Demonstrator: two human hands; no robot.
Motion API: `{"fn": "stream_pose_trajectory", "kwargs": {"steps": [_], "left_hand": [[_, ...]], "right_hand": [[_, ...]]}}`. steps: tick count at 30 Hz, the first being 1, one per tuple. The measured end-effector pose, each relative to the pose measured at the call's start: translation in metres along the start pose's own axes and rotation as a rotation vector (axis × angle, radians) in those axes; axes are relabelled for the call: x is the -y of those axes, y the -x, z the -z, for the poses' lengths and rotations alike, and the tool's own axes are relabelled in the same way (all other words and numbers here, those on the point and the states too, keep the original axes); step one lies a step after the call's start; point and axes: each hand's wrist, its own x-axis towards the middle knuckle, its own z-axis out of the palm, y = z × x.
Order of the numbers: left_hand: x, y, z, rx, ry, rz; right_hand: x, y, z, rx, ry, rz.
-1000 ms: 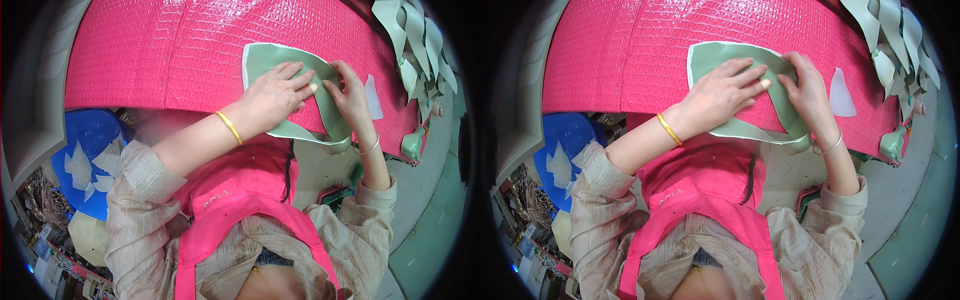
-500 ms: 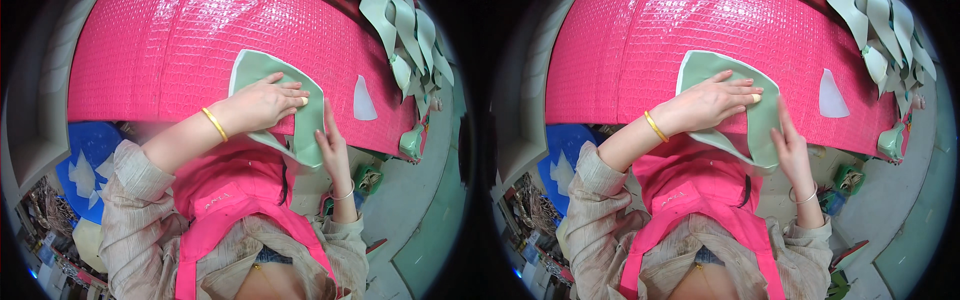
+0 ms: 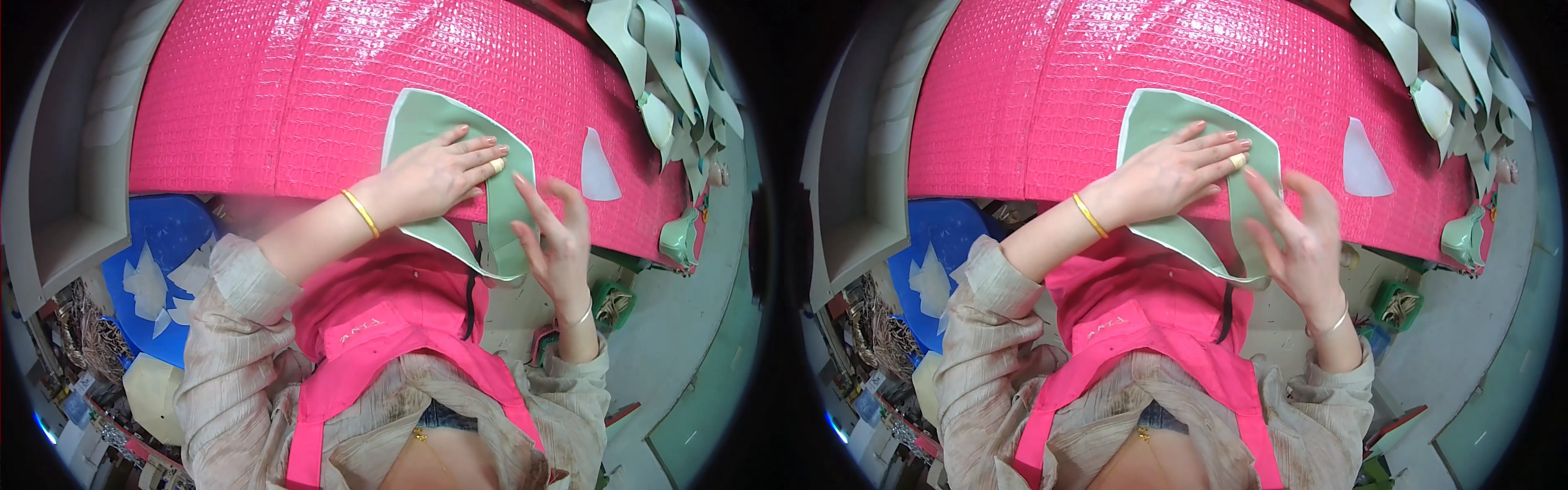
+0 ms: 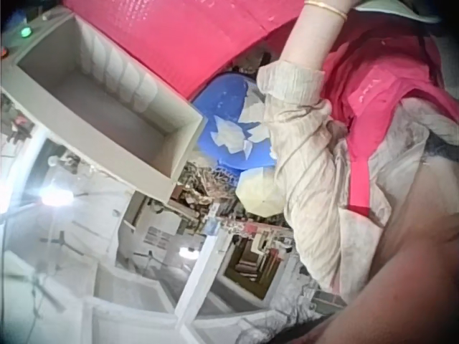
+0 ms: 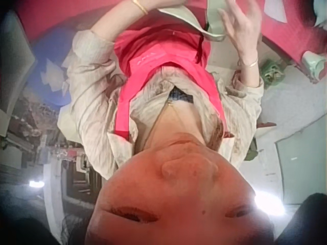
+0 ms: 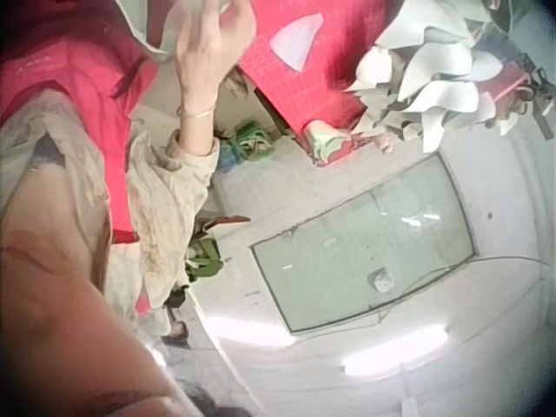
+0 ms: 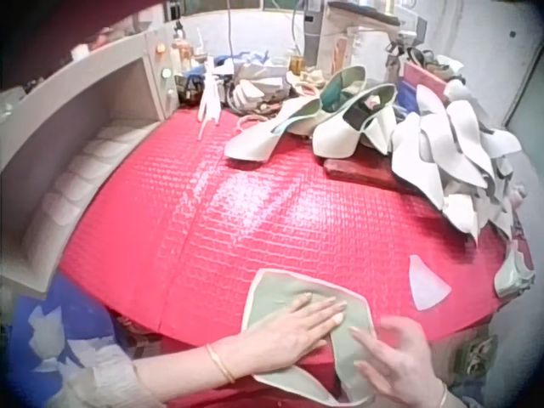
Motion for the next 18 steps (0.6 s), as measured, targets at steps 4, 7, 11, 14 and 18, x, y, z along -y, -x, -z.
{"fn": "stream_pose_trajectory", "kwargs": {"steps": [4,7,11,14,18], "left_hand": [[0.003,0.015,0.012,-0.112,0.02,0.213],[0.005,0.017,0.016,-0.116,-0.036,0.295],[0.026,-0.003,0.011,-0.242,-0.168,0.34],[0.04,0.012,0.029,-0.097,-0.238,0.249],[0.038,0.062,0.063,0.148,-0.031,0.142]], "right_hand": [[-0.018,-0.042,-0.029,0.025,-0.025,0.296],[-0.013,-0.048,-0.031,0.013,0.058,0.298],[-0.011,-0.093,-0.032,-0.12,0.144,0.324],[-0.025,-0.078,-0.028,-0.087,0.128,0.28],[-0.057,-0.038,-0.021,-0.028,0.153,0.179]]}}
